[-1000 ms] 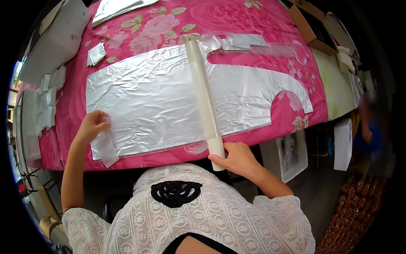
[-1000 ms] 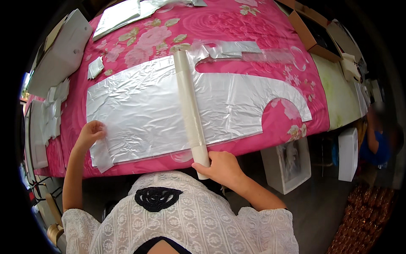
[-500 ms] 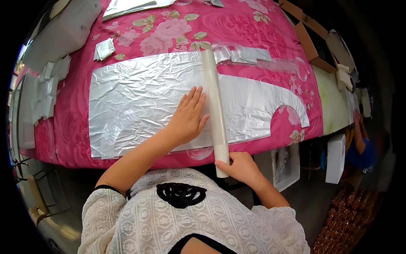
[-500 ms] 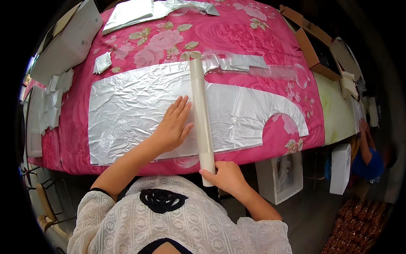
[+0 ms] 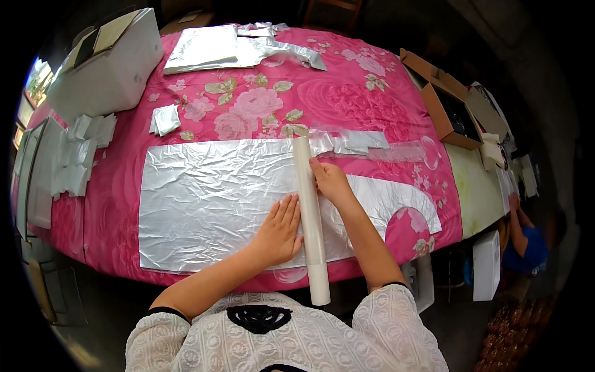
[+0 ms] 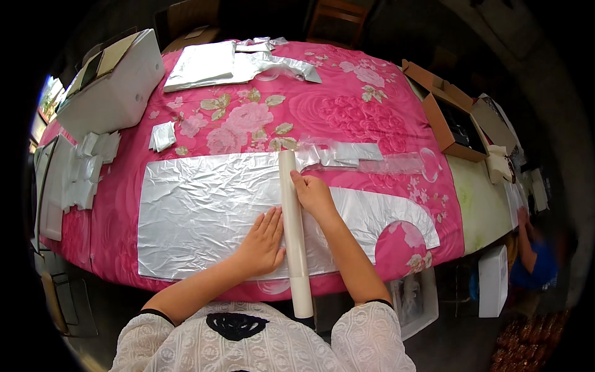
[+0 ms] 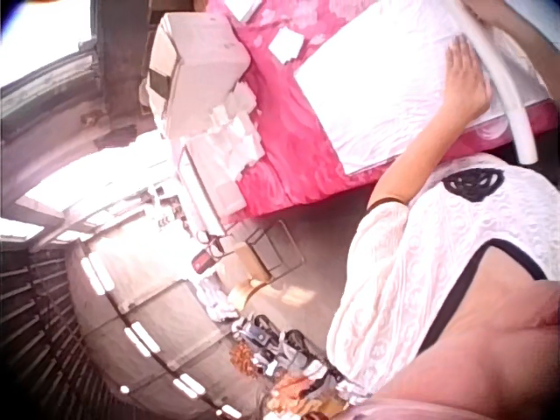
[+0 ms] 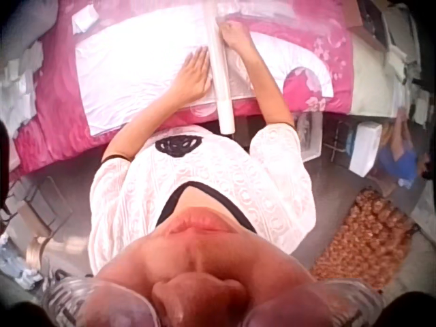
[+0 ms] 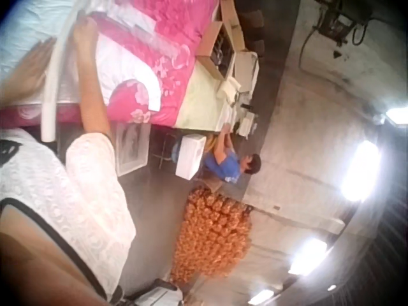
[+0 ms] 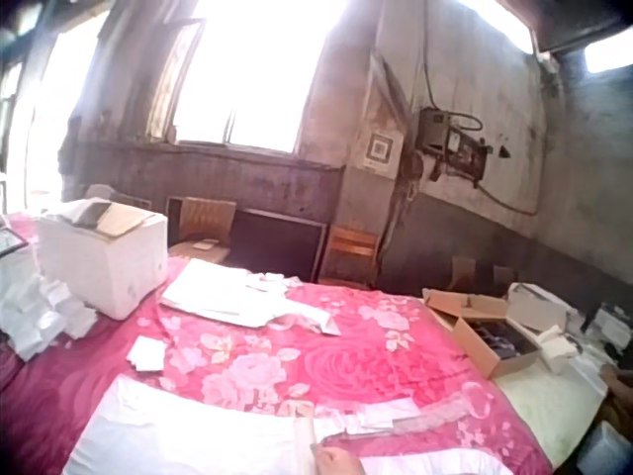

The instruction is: The person wraps small white rectangular items in clear plastic film on a pink floral table. They unroll the film, place an item, fold the film around it, and set the wrapped item aside. The process is repeated for several items.

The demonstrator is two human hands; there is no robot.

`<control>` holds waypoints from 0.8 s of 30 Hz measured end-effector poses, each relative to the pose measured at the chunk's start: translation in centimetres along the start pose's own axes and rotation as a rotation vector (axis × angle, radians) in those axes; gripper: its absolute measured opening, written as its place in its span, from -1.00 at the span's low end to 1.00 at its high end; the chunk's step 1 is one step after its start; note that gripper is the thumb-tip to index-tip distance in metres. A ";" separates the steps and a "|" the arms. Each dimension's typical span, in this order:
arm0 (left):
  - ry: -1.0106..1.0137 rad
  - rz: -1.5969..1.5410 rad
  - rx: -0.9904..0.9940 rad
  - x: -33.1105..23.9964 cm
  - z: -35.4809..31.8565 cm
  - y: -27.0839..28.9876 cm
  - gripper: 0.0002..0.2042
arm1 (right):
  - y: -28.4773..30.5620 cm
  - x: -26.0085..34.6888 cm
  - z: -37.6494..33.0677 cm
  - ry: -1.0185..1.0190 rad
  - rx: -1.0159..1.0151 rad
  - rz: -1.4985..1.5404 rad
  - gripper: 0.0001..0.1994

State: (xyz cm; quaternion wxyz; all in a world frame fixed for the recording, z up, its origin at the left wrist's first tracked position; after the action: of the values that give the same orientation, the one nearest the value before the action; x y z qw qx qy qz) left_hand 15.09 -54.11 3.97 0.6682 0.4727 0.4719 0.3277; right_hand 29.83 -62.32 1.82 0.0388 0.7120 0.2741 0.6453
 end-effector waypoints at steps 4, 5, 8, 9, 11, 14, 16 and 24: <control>0.014 0.003 0.019 0.0 0.2 -0.1 -0.30 | -0.4 -0.5 3.0 -0.090 -0.073 0.484 -0.55; 0.018 0.000 0.024 -0.1 0.2 -0.2 -0.30 | -0.2 -0.5 3.1 -0.137 -0.115 0.657 -0.59; -0.010 -0.062 -0.021 -0.2 0.1 -0.1 -0.31 | 0.2 -1.7 4.7 -0.170 -0.206 1.273 -0.65; -0.012 -0.060 -0.025 -0.2 0.0 0.0 -0.31 | 1.2 -1.8 5.0 -0.168 -0.232 1.337 -0.69; -0.019 -0.058 -0.031 -0.2 0.0 0.1 -0.31 | 4.9 -0.7 5.6 0.028 -0.255 1.435 -0.69; -0.013 0.007 0.002 -0.2 0.0 -0.1 -0.30 | 11.4 0.9 6.1 0.304 -0.214 1.541 -0.65; 0.005 -0.002 0.003 0.1 0.0 -0.1 -0.30 | 14.9 2.7 5.5 0.375 -0.208 1.551 -0.61; -0.016 -0.004 -0.026 -0.3 0.0 -0.1 -0.30 | 24.3 2.1 3.5 0.378 -0.602 1.464 -0.57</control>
State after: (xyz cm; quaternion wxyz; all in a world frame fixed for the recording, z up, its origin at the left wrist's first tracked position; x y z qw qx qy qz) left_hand 15.00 -54.45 4.03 0.6786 0.4657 0.4634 0.3286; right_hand 41.48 -80.97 13.03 -0.2500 0.5490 -0.4444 0.6623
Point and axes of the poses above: each hand's wrist, its own z-axis towards the middle knuckle, its own y-axis out of the back of the hand, x = y × z, the point moved 9 cm from there along z, towards the middle knuckle, and after that the axes turned 7 degrees about y, right-handed, at the moved point
